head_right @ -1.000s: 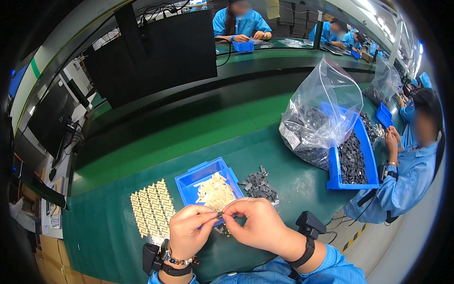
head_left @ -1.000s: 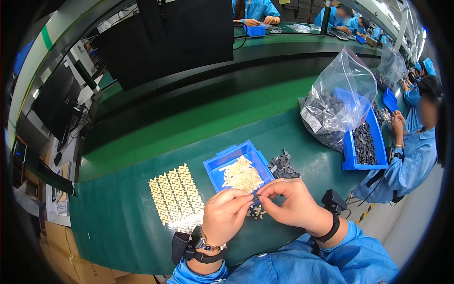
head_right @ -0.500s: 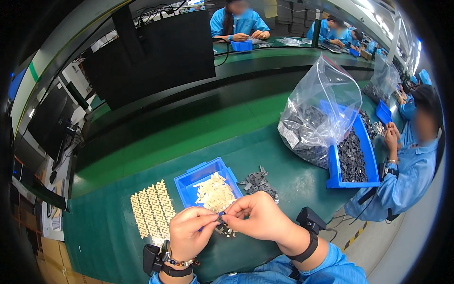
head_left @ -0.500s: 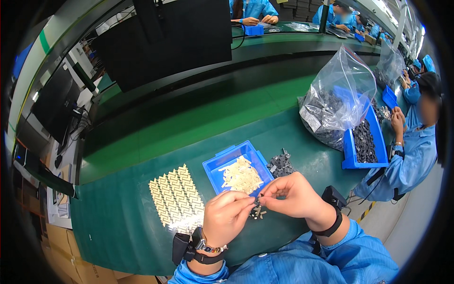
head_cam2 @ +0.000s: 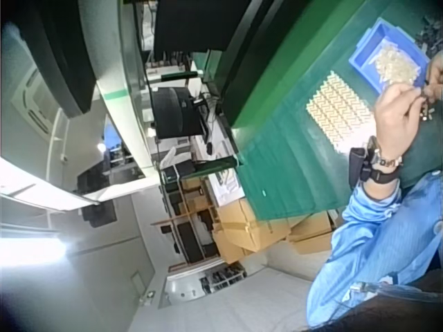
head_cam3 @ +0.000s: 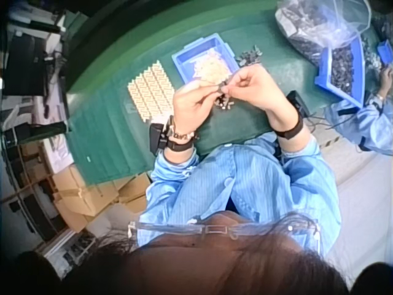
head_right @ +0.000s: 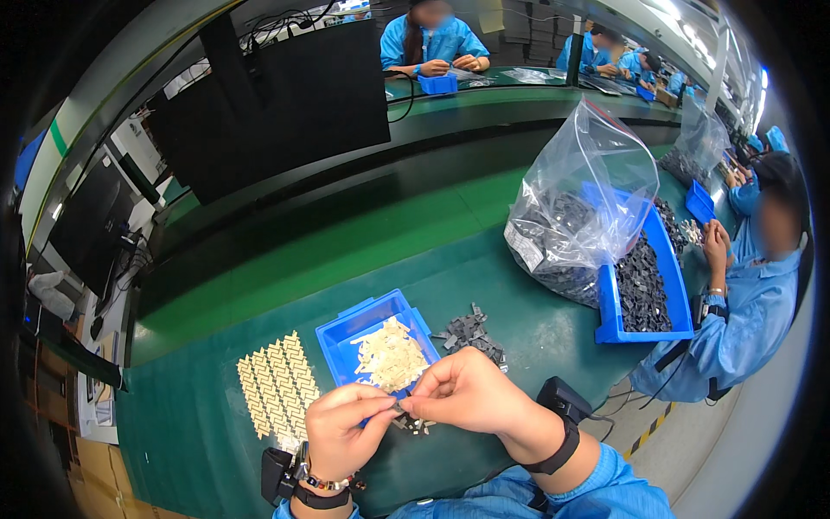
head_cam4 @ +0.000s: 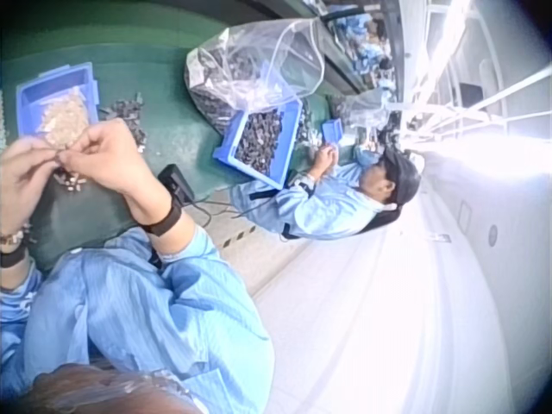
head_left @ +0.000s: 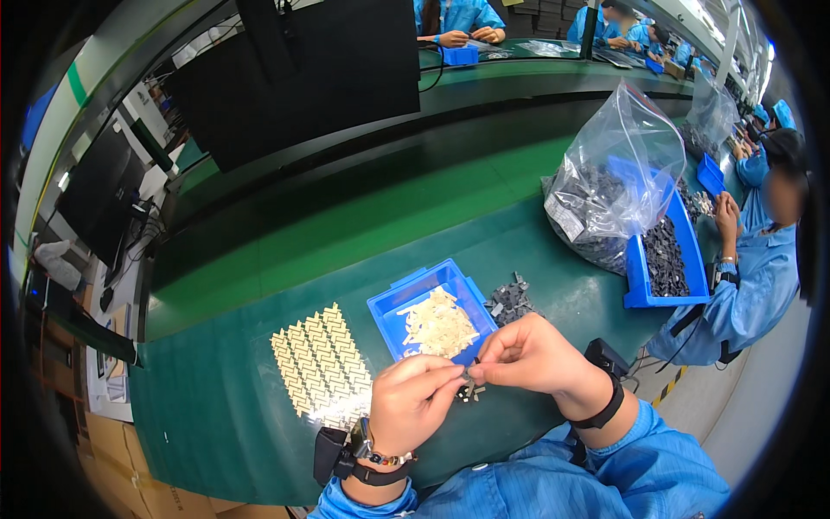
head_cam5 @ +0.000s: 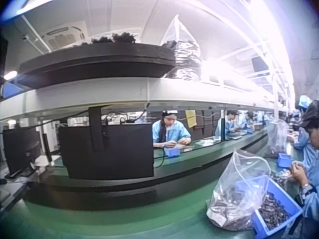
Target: Assembling small plastic components at a factory workstation.
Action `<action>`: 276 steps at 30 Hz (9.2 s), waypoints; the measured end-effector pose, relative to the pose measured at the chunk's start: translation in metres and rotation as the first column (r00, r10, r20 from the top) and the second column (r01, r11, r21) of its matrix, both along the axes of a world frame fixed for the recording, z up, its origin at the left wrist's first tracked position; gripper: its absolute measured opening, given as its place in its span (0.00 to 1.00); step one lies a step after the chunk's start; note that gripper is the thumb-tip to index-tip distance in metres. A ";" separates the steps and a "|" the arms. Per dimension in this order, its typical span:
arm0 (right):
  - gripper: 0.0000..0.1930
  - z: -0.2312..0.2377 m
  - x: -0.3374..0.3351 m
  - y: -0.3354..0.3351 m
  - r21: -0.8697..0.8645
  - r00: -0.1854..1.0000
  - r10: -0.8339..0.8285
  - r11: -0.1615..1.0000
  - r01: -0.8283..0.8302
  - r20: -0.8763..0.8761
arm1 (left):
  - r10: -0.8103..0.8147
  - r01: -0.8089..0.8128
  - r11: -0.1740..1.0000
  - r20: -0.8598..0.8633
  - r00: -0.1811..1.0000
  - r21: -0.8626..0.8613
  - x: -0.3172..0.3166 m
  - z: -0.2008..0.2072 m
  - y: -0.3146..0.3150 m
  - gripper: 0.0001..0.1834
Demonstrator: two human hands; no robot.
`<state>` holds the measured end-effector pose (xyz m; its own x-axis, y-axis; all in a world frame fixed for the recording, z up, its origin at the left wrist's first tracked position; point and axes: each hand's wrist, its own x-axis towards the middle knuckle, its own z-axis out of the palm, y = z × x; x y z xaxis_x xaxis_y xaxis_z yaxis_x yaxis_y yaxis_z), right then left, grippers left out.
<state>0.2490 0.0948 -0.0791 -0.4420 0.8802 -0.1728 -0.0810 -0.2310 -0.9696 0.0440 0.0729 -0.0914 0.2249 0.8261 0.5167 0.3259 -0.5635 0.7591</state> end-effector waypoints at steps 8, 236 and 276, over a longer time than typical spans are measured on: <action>0.05 -0.005 0.002 0.001 -0.001 1.000 0.013 1.000 -0.013 -0.021 | -0.052 0.073 0.985 -0.135 0.990 0.154 -0.001 0.001 0.006 0.09; 0.06 -0.011 -0.017 -0.015 0.551 0.959 -0.272 0.813 0.186 0.077 | 0.095 -0.080 0.991 -0.146 0.985 0.110 0.002 0.001 0.002 0.07; 0.45 0.009 -0.008 -0.001 0.340 0.994 -0.011 0.940 -0.026 0.104 | 0.137 -0.093 0.968 -0.178 0.974 0.234 0.003 -0.006 0.007 0.11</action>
<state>0.2412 0.0939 -0.0703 -0.4444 0.8911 0.0918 0.0242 0.1143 -0.9931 0.0474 0.0797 -0.0974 0.2475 0.7211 0.6471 0.5253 -0.6611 0.5358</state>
